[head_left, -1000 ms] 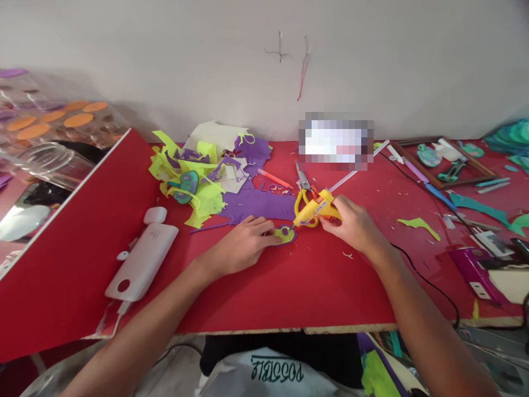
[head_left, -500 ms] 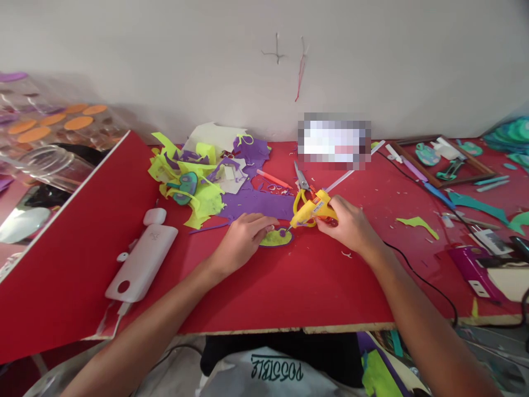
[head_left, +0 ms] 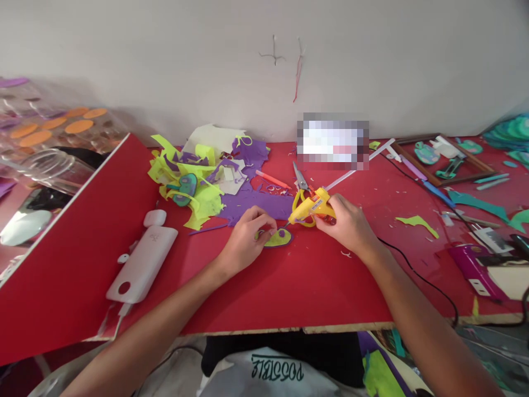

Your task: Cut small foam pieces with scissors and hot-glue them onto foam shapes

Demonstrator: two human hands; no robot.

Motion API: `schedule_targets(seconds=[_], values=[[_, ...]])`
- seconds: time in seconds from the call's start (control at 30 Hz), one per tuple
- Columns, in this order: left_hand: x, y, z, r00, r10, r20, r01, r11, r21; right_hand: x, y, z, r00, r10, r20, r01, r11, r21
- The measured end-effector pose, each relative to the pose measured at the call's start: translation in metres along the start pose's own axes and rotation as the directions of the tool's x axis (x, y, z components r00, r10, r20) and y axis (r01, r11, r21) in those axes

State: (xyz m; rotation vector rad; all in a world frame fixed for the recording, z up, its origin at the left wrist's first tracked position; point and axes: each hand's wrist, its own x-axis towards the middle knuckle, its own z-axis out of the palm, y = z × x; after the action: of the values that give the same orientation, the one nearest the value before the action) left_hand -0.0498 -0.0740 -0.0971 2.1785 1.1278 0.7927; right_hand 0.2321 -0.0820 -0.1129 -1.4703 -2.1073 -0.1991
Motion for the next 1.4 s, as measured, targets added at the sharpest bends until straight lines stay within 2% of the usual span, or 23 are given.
schedule_targets(seconds=[0.17,0.3,0.47,0.83,1.0,1.4], values=[[0.001,0.000,0.000,1.000,-0.004,0.029,0.005,0.999,-0.044,-0.002,-0.001,0.001,0.999,-0.038,0.021,0.038,0.999,0.004],[0.002,-0.002,-0.001,0.999,-0.018,0.035,0.018,1.000,-0.021,-0.001,-0.005,0.001,0.999,-0.039,-0.026,0.039,0.999,0.010],[0.002,0.001,-0.001,0.999,-0.011,0.041,0.012,1.000,-0.023,-0.002,-0.004,0.001,0.998,-0.055,0.017,0.055,0.998,0.002],[-0.001,0.001,0.012,0.995,0.033,0.094,-0.044,0.992,0.120,0.001,0.003,-0.006,0.991,0.046,-0.127,-0.048,0.999,-0.016],[0.000,0.000,0.019,0.995,0.019,0.096,-0.038,0.979,0.201,0.001,0.012,-0.005,0.973,0.012,-0.232,-0.022,0.999,-0.037],[0.001,-0.006,0.025,0.997,0.021,0.068,-0.034,0.979,0.201,0.001,0.011,-0.005,0.978,0.019,-0.209,-0.024,0.999,-0.021]])
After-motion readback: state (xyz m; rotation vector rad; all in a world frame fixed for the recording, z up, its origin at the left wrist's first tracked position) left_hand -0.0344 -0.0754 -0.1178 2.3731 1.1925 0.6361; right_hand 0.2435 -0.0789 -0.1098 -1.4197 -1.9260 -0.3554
